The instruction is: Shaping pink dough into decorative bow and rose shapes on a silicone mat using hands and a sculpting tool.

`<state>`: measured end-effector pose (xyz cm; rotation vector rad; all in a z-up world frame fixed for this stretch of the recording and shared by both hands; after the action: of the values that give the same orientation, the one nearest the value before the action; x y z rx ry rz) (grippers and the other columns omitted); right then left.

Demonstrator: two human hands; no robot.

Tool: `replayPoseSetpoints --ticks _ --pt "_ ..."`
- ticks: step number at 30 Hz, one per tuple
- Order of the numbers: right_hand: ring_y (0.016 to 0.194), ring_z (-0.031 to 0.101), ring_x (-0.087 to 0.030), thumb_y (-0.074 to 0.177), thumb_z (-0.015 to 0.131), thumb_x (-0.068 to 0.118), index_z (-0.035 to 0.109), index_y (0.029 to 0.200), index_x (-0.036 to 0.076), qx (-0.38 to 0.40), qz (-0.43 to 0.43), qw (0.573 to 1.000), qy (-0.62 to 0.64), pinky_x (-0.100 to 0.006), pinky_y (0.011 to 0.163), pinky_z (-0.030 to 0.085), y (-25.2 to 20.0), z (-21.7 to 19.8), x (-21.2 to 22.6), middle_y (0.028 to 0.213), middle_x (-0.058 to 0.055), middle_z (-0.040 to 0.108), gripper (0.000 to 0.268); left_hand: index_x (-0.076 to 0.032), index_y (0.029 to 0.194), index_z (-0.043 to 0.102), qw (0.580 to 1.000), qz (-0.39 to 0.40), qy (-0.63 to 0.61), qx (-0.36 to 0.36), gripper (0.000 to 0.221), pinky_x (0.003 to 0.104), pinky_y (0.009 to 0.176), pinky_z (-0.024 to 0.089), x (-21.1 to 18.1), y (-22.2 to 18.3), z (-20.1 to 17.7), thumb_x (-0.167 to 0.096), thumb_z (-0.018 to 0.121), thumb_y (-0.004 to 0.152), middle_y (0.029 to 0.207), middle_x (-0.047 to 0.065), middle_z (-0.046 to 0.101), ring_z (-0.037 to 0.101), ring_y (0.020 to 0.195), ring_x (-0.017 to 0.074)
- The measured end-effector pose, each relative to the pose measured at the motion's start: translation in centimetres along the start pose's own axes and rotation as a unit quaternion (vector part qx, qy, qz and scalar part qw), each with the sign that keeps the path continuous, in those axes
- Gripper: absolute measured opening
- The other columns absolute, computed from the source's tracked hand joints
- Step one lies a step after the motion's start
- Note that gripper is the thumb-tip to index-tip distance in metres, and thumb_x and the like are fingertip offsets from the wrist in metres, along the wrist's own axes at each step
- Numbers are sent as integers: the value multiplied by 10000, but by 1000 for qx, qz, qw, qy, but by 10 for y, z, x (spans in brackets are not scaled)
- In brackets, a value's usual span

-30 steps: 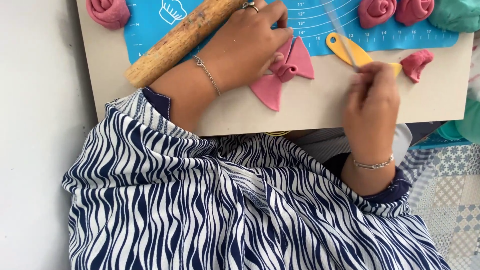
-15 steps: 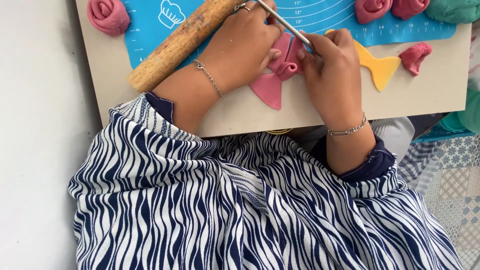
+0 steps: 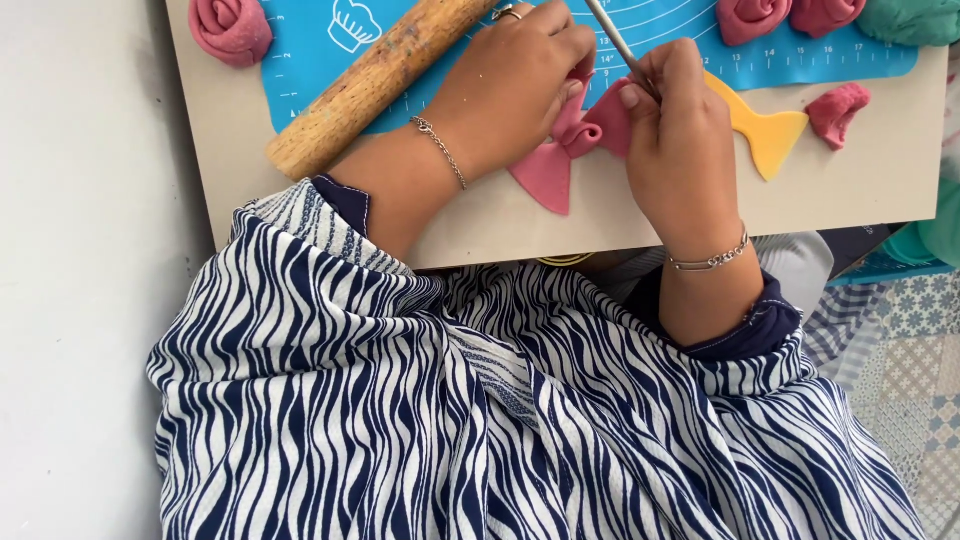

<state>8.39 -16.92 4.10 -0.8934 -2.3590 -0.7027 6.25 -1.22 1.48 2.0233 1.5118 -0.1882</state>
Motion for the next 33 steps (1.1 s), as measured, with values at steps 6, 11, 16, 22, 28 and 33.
replayPoseSetpoints --ticks 6,11,16,22,28,33 --pt "802 523 -358 1075 476 -93 377 1086 -9 -7 5 1000 -10 -437 717 422 -4 -6 6 986 -172 566 131 -110 1034 573 998 -2 -52 -31 236 470 649 468 -2 4 -3 -6 688 857 969 113 635 619 797 371" --pt "810 578 -408 1092 540 -56 427 1115 -26 -1 24 998 -54 -477 687 433 -9 -5 -16 997 -199 630 119 -74 1108 545 995 -9 -95 -24 265 447 665 489 -7 4 -9 34 662 897 1071 155 618 633 859 365" --pt "620 525 -361 1152 575 62 493 1194 -5 -17 80 994 -72 -456 629 403 -16 -11 -14 717 -123 581 114 -42 1259 572 997 -30 -67 -7 331 454 755 530 1 5 1 -49 677 945 1105 188 644 666 952 397" --pt "963 458 -399 1074 481 -114 509 1123 -118 -47 5 996 -70 -493 884 401 -56 -31 21 1020 -240 474 57 -44 1362 557 999 -33 -30 16 458 442 839 551 -2 3 -2 8 716 936 1225 184 647 669 1031 383" --pt "915 571 -402 1069 561 -51 638 1180 -144 -78 -1 990 -121 -460 838 507 -89 -18 34 1047 -264 537 164 -126 1144 548 995 -11 86 -55 314 448 685 453 -26 3 -34 -142 761 914 1092 82 591 602 851 342" --pt "894 543 -398 1036 577 -85 653 1210 -142 -73 -24 989 -130 -476 820 484 -89 -9 31 1016 -252 544 198 -133 983 643 973 129 190 -22 104 406 711 426 -43 -7 -27 -91 673 892 1002 32 607 577 872 267"
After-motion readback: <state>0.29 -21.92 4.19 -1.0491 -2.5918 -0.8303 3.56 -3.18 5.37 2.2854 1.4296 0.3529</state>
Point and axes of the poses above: each hand's wrist, its own y-axis towards the middle knuckle, its own z-axis out of the palm, x = y × z, the point moved 6 cm from there along y, towards the middle knuckle
